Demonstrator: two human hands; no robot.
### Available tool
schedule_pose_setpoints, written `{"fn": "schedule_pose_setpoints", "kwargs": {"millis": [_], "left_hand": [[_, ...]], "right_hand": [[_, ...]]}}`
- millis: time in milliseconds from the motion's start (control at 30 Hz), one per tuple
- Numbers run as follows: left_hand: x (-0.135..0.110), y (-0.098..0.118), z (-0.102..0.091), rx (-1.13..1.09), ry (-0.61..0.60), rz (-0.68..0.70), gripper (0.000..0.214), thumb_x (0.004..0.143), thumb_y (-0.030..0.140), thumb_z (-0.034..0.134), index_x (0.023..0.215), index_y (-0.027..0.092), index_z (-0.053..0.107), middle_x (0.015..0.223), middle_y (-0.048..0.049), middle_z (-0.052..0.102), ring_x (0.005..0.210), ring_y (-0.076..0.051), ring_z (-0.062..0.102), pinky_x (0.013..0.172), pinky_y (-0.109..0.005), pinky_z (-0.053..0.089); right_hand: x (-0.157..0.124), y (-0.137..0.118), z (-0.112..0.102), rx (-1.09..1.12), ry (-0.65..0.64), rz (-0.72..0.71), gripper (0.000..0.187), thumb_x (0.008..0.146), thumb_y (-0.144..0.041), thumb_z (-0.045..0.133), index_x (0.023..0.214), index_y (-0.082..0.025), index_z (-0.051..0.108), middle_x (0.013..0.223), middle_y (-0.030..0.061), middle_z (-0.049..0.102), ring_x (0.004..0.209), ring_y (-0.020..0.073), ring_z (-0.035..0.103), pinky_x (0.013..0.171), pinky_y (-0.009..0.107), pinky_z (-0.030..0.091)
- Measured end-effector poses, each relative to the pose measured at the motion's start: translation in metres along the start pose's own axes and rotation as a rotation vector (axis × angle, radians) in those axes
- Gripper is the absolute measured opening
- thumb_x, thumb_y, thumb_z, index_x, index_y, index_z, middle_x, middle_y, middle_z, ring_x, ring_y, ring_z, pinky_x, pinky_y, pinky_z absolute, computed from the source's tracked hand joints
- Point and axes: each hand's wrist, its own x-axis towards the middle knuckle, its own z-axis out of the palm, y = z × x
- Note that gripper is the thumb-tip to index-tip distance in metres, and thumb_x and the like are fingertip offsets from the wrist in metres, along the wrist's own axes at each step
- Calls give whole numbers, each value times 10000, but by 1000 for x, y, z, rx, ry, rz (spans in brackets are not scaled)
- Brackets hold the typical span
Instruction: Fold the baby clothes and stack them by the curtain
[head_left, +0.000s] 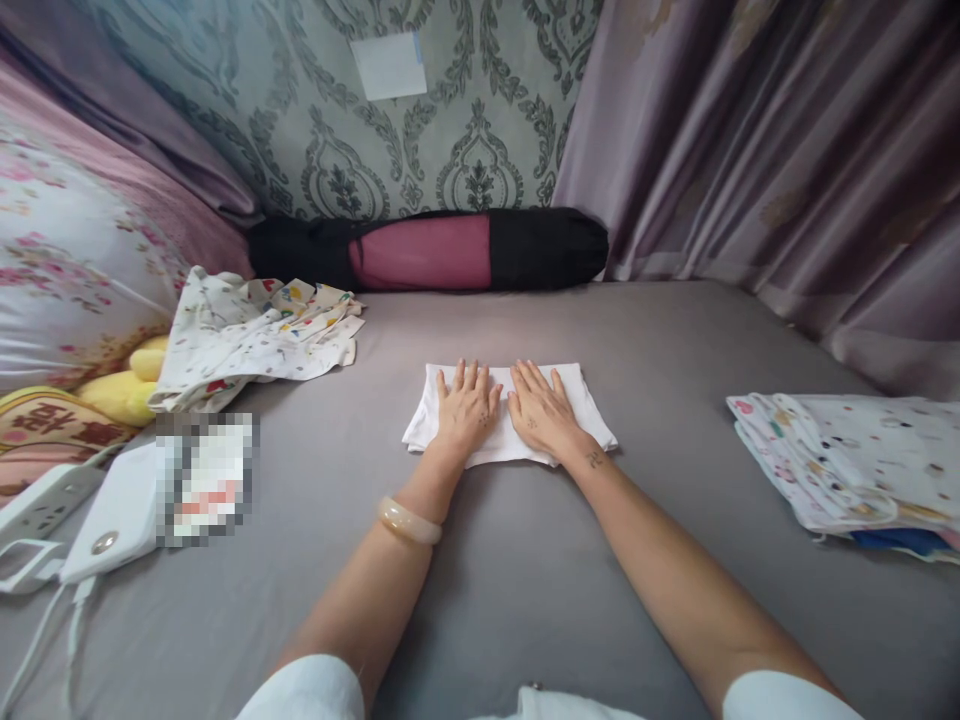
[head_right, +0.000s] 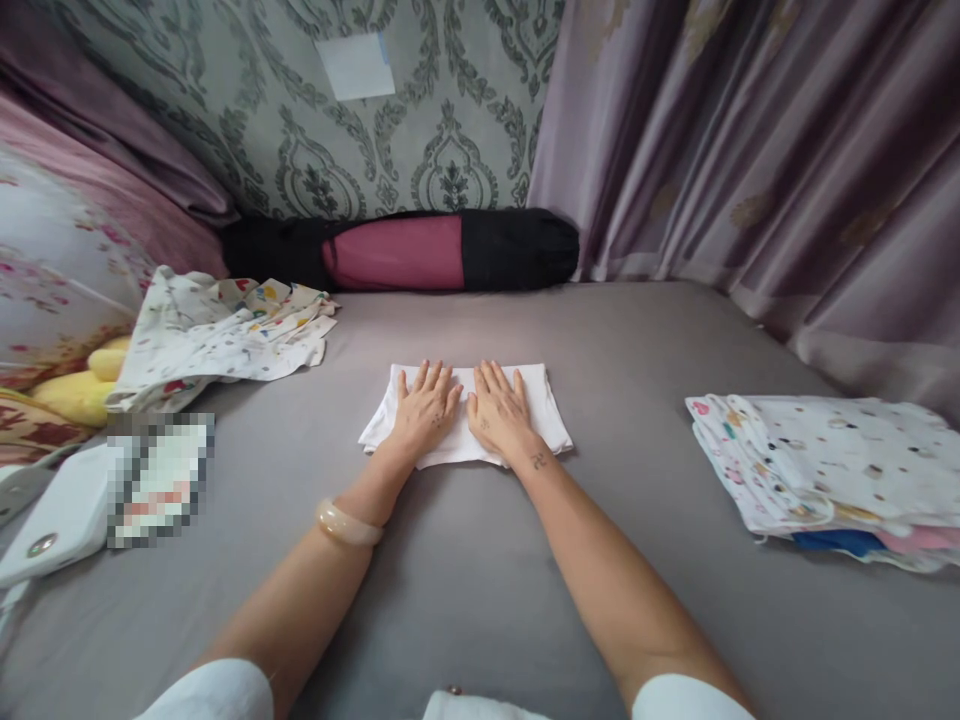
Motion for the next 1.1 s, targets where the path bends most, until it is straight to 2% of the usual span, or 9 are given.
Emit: {"fn": "schedule_pose_setpoints", "kwargs": {"millis": [100,200,500,667,867,1100], "left_hand": [[0,1,1,10,-85,5,554,1015,443,220,1444,164,435,1533,-127,405,1446,-302,310,1172,-604,178],[-1,1,1,13,-89,3,552,1014,444,223,1445,169,432,1534,-126,404,1443,-306,314,1168,-610,182],[-3,-1,2,-15,1,-25,535,1010,418,239,1391,141,493,1484,-145,472,1428,-303,344,1167,-611,181],[-2,-7,0,0,88,-113,584,1011,430,203,1420,104,461,1504,-154,442,1461,-297,276,1186,-590,141],[-2,-9,1,22,-52,-165,623,1006,452,193,1435,74,440,1523,-186,400,1457,-315,282,1186,-556,179],[-2,-9,0,13,-60,-165,614,1006,449,193,1439,86,433,1528,-181,395,1459,-312,277,1183,-560,179]], "right_hand": [[-1,-1,3,-2,-22,11,564,997,-287,233,1497,-52,347,1579,119,298,1472,238,226,1206,488,110],[-1,-2,4,-1,-17,14,560,998,-286,235,1493,-56,358,1574,119,310,1469,243,234,1203,490,119],[-2,1,6,15,46,23,550,990,-275,251,1472,-55,400,1554,128,355,1461,247,255,1202,470,129],[-3,9,4,2,74,67,556,995,-284,239,1477,-51,388,1566,136,330,1468,245,235,1206,468,106],[-4,14,5,-8,7,104,571,992,-298,231,1487,-48,366,1574,130,311,1469,247,231,1203,480,130],[-4,13,6,1,8,109,575,992,-303,225,1490,-50,363,1577,125,307,1471,241,223,1206,473,118]]}}
